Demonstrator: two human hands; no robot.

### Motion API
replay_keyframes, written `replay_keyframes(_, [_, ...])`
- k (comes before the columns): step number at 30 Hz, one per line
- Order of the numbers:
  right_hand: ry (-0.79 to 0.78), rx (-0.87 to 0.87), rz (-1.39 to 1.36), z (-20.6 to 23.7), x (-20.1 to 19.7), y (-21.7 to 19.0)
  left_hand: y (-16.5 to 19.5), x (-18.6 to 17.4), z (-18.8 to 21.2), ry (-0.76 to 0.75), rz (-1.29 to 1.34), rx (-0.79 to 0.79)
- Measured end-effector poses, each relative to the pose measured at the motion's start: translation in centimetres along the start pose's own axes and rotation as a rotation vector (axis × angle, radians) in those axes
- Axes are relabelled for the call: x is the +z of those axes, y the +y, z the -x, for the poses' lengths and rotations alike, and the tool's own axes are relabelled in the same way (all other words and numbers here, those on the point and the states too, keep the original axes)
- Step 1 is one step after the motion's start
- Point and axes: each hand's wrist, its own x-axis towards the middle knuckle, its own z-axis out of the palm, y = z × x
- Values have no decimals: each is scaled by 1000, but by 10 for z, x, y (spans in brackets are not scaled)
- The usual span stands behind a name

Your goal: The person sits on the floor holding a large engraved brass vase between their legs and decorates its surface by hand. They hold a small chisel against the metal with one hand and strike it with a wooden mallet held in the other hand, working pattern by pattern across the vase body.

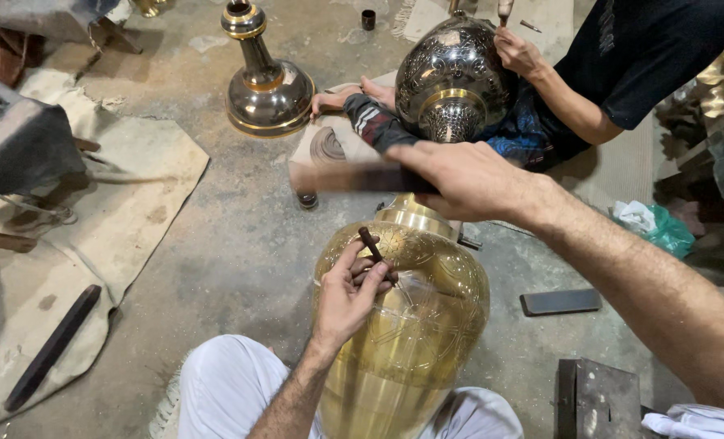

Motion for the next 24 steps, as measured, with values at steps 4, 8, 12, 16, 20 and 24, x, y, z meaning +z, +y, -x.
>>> replay_keyframes(4, [-9, 18, 75, 2, 1, 1, 2, 1, 2, -9, -43, -27])
replay_keyframes(8, [131, 102, -158, 8, 2, -2, 3, 2, 5, 9, -68, -23])
replay_keyframes(12, [145, 101, -103, 13, 2, 0, 1, 2, 5, 69, -130, 4])
replay_keyframes(16, [171, -5, -58, 12, -2, 5, 0, 1, 3, 24, -41, 23])
replay_keyframes(20, [-200, 154, 114, 8, -10, 8, 2, 1, 0, 23, -62, 2])
replay_keyframes(24, [-89, 206, -121, 1, -16, 8, 4, 1, -2, 21, -25, -31])
